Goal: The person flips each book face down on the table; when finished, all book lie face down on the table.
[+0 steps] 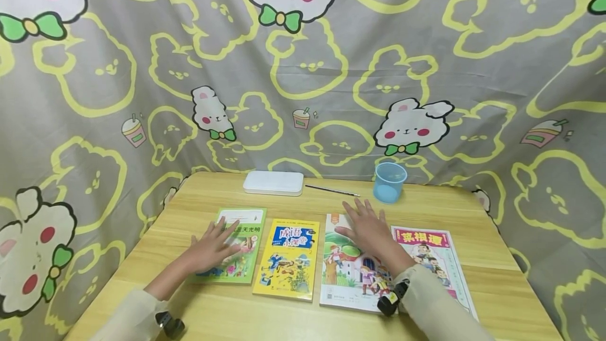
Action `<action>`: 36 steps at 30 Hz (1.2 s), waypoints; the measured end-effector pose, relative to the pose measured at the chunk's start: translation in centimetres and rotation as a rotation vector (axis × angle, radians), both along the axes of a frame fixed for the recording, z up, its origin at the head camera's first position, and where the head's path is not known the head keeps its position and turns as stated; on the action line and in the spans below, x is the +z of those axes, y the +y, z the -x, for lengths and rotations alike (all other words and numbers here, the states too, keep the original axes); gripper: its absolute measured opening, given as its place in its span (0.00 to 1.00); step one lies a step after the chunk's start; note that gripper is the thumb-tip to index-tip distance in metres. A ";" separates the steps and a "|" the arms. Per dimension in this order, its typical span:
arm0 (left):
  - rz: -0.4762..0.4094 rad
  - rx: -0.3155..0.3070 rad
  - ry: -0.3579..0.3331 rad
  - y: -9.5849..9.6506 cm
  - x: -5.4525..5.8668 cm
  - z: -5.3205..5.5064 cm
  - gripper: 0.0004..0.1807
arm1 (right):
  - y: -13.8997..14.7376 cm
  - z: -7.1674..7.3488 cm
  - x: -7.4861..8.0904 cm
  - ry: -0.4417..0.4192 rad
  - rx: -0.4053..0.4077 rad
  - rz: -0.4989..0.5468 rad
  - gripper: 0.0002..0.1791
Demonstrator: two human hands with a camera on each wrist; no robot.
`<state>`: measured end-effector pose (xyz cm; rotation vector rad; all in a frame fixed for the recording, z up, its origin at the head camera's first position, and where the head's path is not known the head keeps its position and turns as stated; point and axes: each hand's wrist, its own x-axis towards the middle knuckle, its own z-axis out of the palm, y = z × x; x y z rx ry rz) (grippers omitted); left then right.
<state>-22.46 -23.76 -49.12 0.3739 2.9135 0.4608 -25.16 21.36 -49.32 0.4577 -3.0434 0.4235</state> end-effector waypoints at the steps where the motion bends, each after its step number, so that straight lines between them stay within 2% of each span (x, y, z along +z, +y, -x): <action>1: -0.005 0.003 -0.002 -0.2 0.0 -0.1 0.44 | -0.2 0.1 0.0 -0.003 0.003 0.003 0.46; 11: -0.050 0.033 -0.032 -1.8 -0.4 -1.6 0.45 | -2.5 1.2 0.1 -0.046 0.018 0.017 0.45; 20: -0.111 0.048 -0.081 -2.8 -0.7 -3.0 0.46 | -4.5 1.8 0.2 -0.061 0.075 0.032 0.45; 31: -0.136 0.066 -0.129 -3.8 -0.9 -3.8 0.52 | -7.3 2.9 -0.1 -0.095 0.100 0.026 0.45; 36: -0.155 0.040 -0.131 -4.6 -1.0 -4.1 0.55 | -8.6 3.3 -0.1 -0.118 0.124 0.067 0.45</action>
